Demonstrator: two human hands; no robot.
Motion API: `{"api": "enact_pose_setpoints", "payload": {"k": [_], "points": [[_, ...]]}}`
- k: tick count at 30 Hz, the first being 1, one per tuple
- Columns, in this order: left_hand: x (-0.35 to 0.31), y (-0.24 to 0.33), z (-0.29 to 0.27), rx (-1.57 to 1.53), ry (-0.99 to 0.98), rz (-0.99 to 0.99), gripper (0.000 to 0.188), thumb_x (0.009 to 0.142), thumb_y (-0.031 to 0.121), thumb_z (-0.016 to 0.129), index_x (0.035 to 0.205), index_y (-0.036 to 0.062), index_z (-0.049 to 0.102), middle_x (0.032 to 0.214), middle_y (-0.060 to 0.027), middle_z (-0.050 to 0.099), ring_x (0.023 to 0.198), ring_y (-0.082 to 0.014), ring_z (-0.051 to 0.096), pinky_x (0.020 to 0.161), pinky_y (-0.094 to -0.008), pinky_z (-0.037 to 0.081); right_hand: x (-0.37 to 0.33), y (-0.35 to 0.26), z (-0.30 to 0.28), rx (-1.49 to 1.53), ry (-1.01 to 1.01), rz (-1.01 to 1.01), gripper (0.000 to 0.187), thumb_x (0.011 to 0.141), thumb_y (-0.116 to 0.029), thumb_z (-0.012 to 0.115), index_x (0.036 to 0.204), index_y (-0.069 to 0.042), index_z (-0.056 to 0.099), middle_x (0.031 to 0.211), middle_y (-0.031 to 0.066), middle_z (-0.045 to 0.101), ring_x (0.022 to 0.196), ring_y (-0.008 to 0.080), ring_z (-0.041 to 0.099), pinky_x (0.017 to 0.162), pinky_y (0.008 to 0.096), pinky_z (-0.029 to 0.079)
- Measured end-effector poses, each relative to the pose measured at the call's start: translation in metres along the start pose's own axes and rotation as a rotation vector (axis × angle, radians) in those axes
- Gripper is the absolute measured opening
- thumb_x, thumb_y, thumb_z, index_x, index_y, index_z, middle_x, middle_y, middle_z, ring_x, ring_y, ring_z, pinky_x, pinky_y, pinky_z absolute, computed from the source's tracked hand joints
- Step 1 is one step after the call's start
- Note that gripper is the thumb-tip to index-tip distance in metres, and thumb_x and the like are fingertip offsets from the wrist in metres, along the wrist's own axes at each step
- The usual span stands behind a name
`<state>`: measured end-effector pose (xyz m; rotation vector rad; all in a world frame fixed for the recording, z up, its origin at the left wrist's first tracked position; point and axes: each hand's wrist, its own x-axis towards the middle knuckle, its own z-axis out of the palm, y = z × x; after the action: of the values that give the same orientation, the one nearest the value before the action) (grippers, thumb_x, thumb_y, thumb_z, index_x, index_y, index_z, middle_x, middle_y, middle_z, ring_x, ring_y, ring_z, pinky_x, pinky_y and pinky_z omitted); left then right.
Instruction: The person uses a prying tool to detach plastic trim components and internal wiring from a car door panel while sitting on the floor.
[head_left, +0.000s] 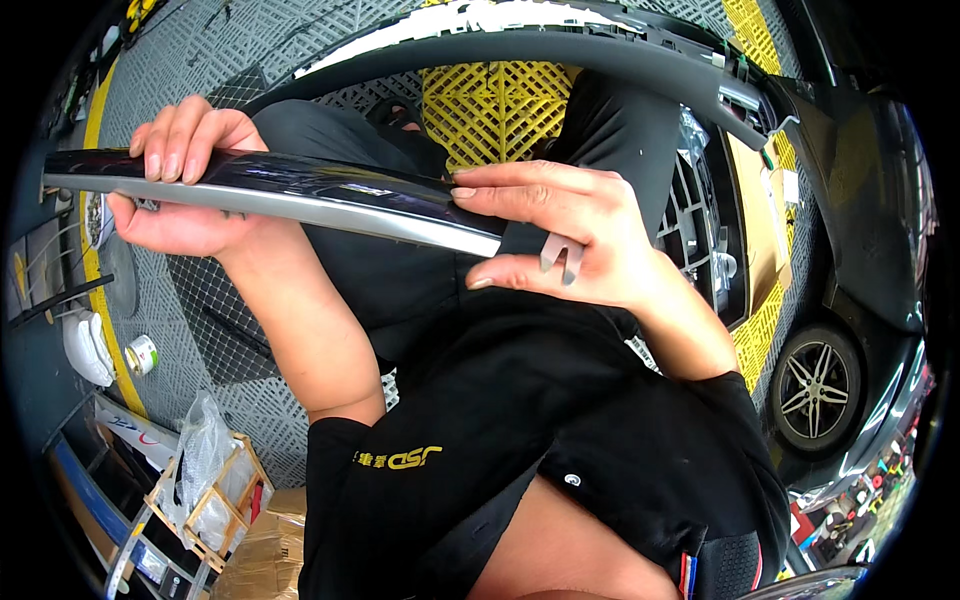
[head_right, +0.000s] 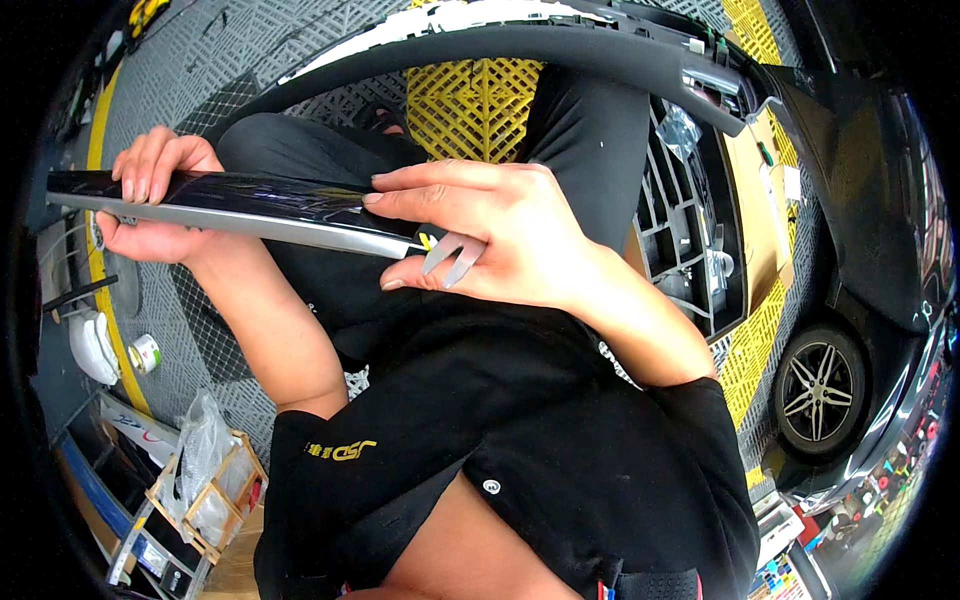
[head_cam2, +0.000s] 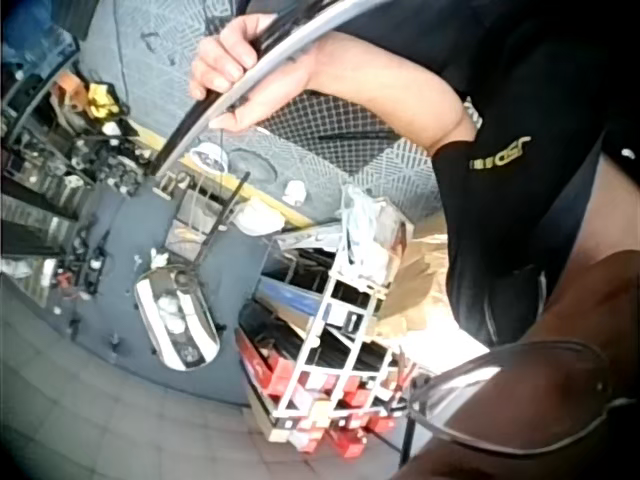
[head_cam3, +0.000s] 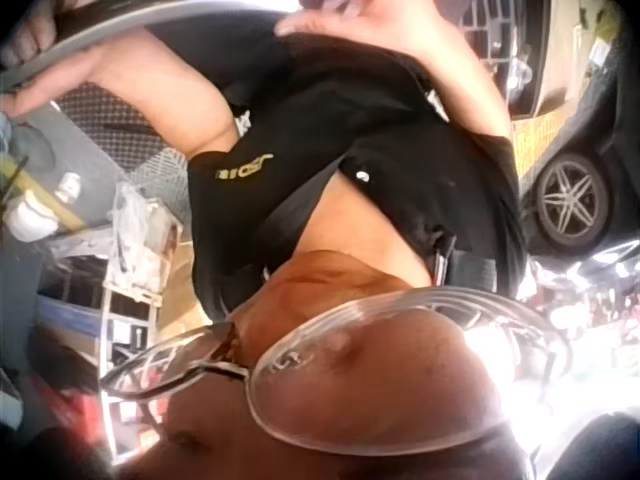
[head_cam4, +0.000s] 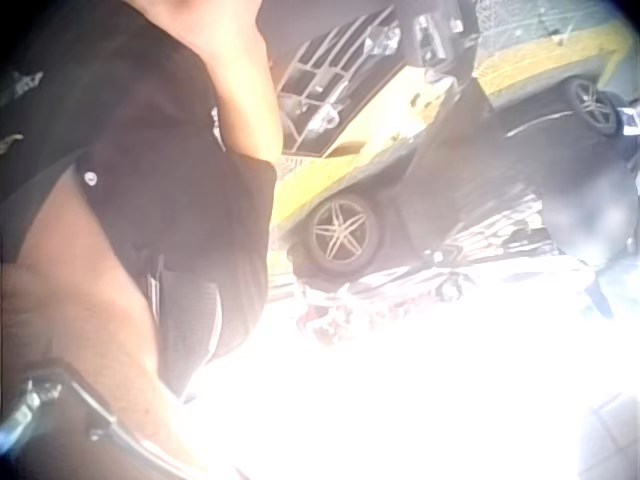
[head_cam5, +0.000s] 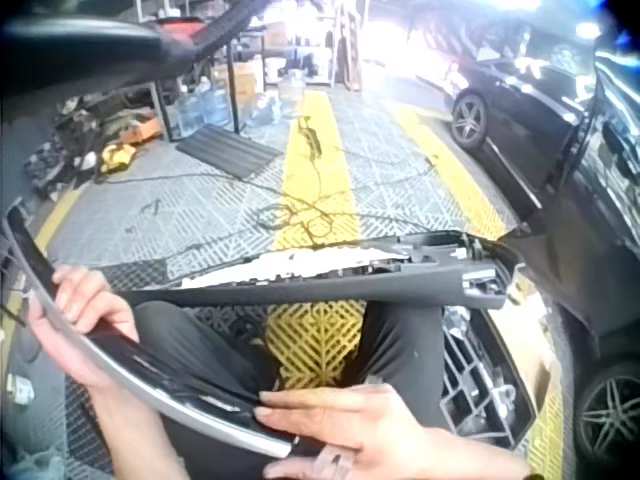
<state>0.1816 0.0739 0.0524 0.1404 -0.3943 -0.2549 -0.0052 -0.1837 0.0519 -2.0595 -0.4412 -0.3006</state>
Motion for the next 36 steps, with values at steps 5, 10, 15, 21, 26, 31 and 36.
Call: {"api": "enact_pose_setpoints", "payload": {"k": [5,10,15,21,26,31,36], "points": [[-0.002,-0.004,0.001,-0.029,0.066,0.011,0.031,0.073,0.034,0.072,0.081,0.0077,0.059,0.070,0.0008,0.058,0.063,-0.0121,0.055,0.058,-0.0218,0.050,-0.008,0.014,0.009,-0.174,0.184,-0.210,0.041,0.071,-0.027,0.088,0.105,-0.008,0.075,0.107,0.0075,0.076,0.078,0.0225,0.075,0.063,0.0297,0.058],[-0.003,-0.003,-0.003,-0.067,0.066,-0.010,0.031,0.072,0.035,0.072,0.081,0.0088,0.057,0.070,0.0015,0.057,0.064,-0.0119,0.054,0.059,-0.0222,0.051,-0.011,0.010,0.009,-0.260,0.224,-0.277,0.032,0.076,-0.023,0.084,0.103,-0.008,0.075,0.104,0.0090,0.077,0.072,0.0196,0.074,0.059,0.0286,0.057],[-0.007,-0.007,-0.001,0.022,0.211,0.022,0.034,0.079,0.038,0.068,0.081,0.0068,0.054,0.072,-0.0013,0.056,0.064,-0.0132,0.053,0.058,-0.0227,0.050,-0.010,0.011,0.012,-0.304,0.272,-0.268,0.027,0.078,-0.020,0.083,0.101,-0.007,0.075,0.094,0.0079,0.077,0.067,0.0201,0.073,0.056,0.0288,0.056],[-0.013,-0.033,0.003,0.428,0.352,0.098,0.041,0.097,0.035,0.058,0.107,-0.0048,0.058,0.102,-0.0127,0.060,0.091,-0.0248,0.060,0.087,-0.0348,0.053,-0.014,0.003,0.007,0.243,0.234,0.390,0.029,0.094,-0.025,0.076,0.107,0.000,0.074,0.084,0.0046,0.074,0.070,0.0074,0.065,0.062,0.0248,0.053],[-0.015,-0.040,-0.006,0.588,0.515,0.251,0.028,0.104,0.014,0.051,0.116,-0.0099,0.060,0.111,-0.0178,0.064,0.101,-0.0258,0.065,0.094,-0.0375,0.057,-0.008,0.004,0.003,0.413,0.174,0.530,0.034,0.101,-0.029,0.067,0.111,0.003,0.072,0.086,0.0044,0.072,0.083,0.0073,0.063,0.075,0.0253,0.052],[-0.013,-0.048,0.001,0.697,0.648,0.359,0.024,0.103,0.008,0.053,0.115,-0.0108,0.062,0.109,-0.0177,0.065,0.100,-0.0240,0.066,0.093,-0.0359,0.060,-0.008,0.008,0.004,0.499,0.171,0.580,0.035,0.100,-0.029,0.069,0.113,0.003,0.072,0.086,0.0026,0.071,0.081,0.0062,0.061,0.073,0.0245,0.051],[-0.013,-0.048,0.003,0.739,0.652,0.394,0.024,0.102,0.008,0.054,0.116,-0.0111,0.061,0.108,-0.0173,0.065,0.097,-0.0239,0.066,0.090,-0.0358,0.060,-0.006,0.006,0.004,0.467,0.145,0.595,0.039,0.093,-0.027,0.077,0.118,0.003,0.071,0.085,0.0019,0.069,0.076,0.0042,0.058,0.068,0.0232,0.049]]}}
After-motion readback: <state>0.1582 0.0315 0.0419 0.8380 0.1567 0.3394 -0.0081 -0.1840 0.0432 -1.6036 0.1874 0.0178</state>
